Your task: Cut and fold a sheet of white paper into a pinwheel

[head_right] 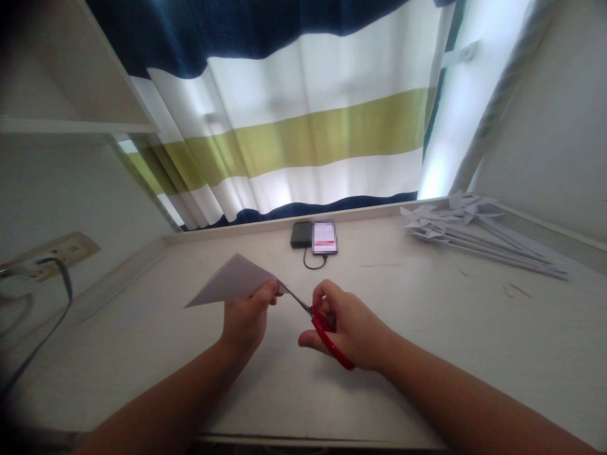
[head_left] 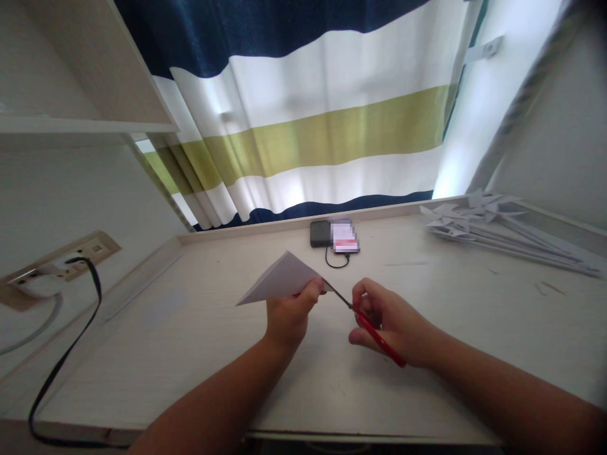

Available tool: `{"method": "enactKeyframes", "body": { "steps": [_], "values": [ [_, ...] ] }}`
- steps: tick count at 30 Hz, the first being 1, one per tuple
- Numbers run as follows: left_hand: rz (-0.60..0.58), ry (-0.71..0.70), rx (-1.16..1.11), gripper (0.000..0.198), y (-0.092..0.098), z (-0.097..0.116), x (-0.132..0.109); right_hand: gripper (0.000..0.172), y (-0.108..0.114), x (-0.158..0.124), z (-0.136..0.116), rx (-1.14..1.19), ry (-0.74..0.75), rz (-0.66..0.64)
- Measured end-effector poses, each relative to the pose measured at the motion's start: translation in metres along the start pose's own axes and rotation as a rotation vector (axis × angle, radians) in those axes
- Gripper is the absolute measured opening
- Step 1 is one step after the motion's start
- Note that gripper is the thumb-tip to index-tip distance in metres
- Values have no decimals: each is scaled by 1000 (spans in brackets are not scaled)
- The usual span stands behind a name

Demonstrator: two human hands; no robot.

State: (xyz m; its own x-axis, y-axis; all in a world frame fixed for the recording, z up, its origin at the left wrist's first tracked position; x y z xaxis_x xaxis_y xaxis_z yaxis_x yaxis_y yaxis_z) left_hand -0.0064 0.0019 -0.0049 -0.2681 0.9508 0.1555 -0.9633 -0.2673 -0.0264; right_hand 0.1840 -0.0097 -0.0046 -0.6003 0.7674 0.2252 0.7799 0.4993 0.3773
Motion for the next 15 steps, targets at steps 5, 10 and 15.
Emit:
{"method": "enactKeyframes", "body": {
  "steps": [5,10,15],
  "values": [
    [7,-19,4,14,0,-2,1,42,-1,0,4,-32,27,-1],
    [-20,-41,65,13,0,3,-2,31,-2,3,5,-173,35,14],
    [-34,-52,115,12,0,5,-5,33,-3,3,6,-141,29,38]
  ]
}}
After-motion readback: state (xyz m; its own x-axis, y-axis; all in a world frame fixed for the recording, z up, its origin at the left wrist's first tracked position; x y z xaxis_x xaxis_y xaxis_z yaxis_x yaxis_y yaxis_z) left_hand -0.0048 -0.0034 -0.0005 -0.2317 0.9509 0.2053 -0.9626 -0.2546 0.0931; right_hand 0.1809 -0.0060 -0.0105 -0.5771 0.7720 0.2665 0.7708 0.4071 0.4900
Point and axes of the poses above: each hand's wrist, its own x-axis towards the middle knuckle, its own y-axis out of the back of the hand, z = x × y, the point moved 1 cm from there along x, towards the middle knuckle, and after that the axes turned 10 degrees about y, right-handed, at the moved point
